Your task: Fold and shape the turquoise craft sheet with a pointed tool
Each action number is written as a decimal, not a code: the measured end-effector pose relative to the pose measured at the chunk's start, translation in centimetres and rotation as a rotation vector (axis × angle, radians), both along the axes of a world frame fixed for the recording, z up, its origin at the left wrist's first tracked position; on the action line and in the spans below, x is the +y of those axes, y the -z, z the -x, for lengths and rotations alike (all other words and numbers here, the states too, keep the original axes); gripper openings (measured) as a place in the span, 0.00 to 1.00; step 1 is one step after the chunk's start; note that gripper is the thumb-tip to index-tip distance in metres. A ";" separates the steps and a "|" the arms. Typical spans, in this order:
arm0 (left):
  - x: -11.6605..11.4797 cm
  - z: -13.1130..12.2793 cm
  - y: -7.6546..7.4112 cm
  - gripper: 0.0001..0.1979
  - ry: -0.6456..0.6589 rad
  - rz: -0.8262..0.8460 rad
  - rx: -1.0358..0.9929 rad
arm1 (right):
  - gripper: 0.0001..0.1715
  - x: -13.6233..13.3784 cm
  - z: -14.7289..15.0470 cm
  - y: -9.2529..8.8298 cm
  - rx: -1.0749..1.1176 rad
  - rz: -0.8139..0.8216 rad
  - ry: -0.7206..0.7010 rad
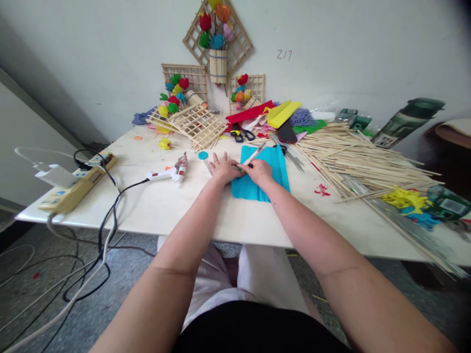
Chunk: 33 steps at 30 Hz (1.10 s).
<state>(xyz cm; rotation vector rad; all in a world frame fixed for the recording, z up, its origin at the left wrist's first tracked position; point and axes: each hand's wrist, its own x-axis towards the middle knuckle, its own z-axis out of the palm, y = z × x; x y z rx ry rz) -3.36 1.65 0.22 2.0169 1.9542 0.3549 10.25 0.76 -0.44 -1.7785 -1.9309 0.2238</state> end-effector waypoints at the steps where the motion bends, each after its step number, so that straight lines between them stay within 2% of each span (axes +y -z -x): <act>1: 0.0 0.0 0.0 0.29 -0.002 -0.001 -0.002 | 0.31 0.0 0.0 0.0 -0.001 0.001 -0.002; 33: -0.2 0.0 -0.3 0.27 0.000 0.013 -0.059 | 0.30 -0.4 0.1 -0.3 -0.020 0.008 -0.013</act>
